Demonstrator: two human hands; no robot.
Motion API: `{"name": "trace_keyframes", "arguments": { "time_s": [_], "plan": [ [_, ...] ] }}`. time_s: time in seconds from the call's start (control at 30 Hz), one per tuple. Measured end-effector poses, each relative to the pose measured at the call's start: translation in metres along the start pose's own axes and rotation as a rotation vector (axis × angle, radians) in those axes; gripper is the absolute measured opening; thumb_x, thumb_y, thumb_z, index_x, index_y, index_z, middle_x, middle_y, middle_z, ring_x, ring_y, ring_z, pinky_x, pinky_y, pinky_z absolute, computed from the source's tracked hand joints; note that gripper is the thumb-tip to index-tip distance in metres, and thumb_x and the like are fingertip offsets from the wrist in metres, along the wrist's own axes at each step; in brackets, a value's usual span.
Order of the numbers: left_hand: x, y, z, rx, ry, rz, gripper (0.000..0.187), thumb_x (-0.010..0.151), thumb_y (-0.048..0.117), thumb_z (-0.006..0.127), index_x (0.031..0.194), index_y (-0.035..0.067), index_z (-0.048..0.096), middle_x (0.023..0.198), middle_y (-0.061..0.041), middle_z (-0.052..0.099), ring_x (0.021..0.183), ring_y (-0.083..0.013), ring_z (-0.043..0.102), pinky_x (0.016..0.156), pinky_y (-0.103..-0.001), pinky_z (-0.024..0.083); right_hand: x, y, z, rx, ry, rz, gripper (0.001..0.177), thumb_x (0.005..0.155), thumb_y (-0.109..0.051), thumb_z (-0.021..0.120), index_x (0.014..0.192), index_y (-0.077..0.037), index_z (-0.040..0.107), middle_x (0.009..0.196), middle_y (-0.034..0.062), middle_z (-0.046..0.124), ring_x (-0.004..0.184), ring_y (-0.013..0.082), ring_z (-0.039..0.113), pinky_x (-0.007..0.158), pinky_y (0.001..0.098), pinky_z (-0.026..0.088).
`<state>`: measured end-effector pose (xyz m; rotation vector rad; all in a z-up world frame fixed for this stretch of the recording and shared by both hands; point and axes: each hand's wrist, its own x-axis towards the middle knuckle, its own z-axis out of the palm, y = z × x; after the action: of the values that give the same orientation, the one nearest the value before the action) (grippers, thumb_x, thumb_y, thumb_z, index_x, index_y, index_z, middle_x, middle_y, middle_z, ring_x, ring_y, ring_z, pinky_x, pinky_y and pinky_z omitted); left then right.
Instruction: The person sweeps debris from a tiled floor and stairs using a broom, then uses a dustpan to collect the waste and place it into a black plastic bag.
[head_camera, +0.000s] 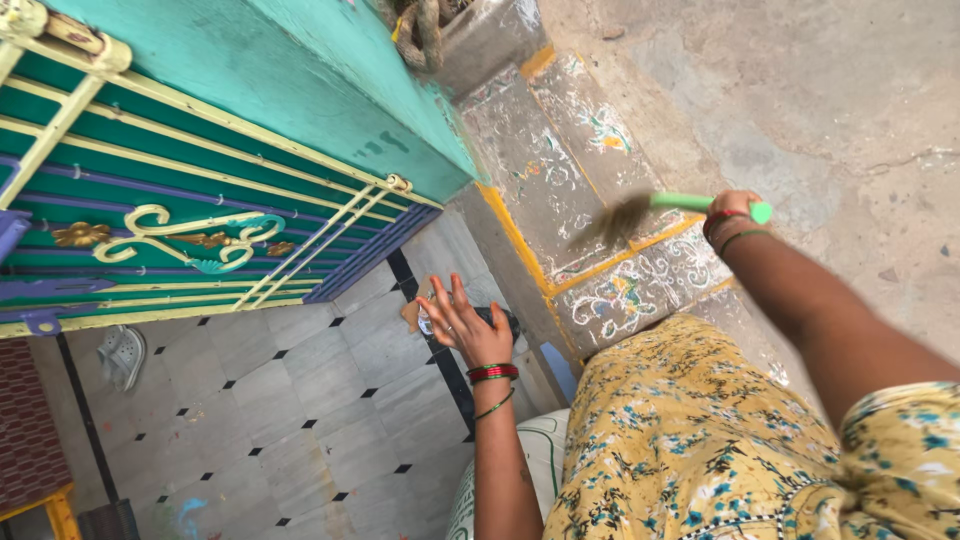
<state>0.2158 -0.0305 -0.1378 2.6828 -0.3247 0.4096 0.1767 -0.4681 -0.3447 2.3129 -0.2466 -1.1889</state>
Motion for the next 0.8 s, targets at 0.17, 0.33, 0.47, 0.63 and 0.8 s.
{"name": "trace_keyframes", "arguments": {
  "time_s": [0.17, 0.33, 0.47, 0.63, 0.8],
  "plan": [
    [0.004, 0.003, 0.001, -0.046, 0.044, -0.035, 0.087, 0.081, 0.012, 0.073, 0.158, 0.016, 0.033, 0.170, -0.015, 0.022, 0.158, -0.0461, 0.008, 0.117, -0.067, 0.014, -0.018, -0.034, -0.003, 1.179, 0.010, 0.251, 0.040, 0.103, -0.036, 0.060, 0.121, -0.003, 0.075, 0.116, 0.0245, 0.074, 0.110, 0.0389, 0.072, 0.091, 0.0473, 0.057],
    [0.009, 0.027, -0.001, -0.094, -0.023, -0.044, 0.087, 0.078, 0.014, 0.074, 0.155, 0.013, 0.035, 0.168, -0.017, 0.023, 0.156, -0.0468, 0.009, 0.116, -0.066, 0.015, -0.028, -0.055, -0.028, 1.020, -0.089, -0.065, 0.053, 0.093, -0.045, 0.065, 0.133, -0.011, 0.063, 0.123, 0.0211, 0.072, 0.115, 0.0358, 0.070, 0.097, 0.0443, 0.054],
    [0.049, 0.040, -0.006, -0.085, 0.013, 0.041, 0.084, 0.078, 0.015, 0.073, 0.154, 0.013, 0.037, 0.167, -0.016, 0.024, 0.156, -0.0476, 0.010, 0.117, -0.063, 0.016, -0.009, -0.042, -0.072, 0.714, 0.079, -0.193, 0.040, 0.091, -0.039, 0.064, 0.126, -0.018, 0.065, 0.118, 0.0150, 0.070, 0.112, 0.0334, 0.068, 0.094, 0.0441, 0.055],
    [0.099, 0.032, 0.002, -0.067, 0.093, 0.062, 0.080, 0.083, 0.017, 0.072, 0.154, 0.014, 0.037, 0.166, -0.013, 0.029, 0.155, -0.0447, 0.014, 0.117, -0.062, 0.019, 0.023, -0.043, -0.147, 0.893, 0.082, -0.193, 0.038, 0.093, -0.040, 0.062, 0.123, -0.016, 0.068, 0.115, 0.0159, 0.071, 0.108, 0.0334, 0.069, 0.092, 0.0448, 0.055],
    [0.159, 0.018, 0.047, -0.074, -0.027, -0.074, 0.084, 0.082, 0.016, 0.072, 0.156, 0.016, 0.033, 0.163, -0.008, 0.034, 0.155, -0.0375, 0.019, 0.113, -0.061, 0.022, 0.042, -0.065, -0.229, 1.048, 0.059, -0.251, 0.037, 0.095, -0.041, 0.060, 0.119, -0.014, 0.070, 0.112, 0.0168, 0.072, 0.104, 0.0334, 0.070, 0.090, 0.0455, 0.056]
  ]
}}
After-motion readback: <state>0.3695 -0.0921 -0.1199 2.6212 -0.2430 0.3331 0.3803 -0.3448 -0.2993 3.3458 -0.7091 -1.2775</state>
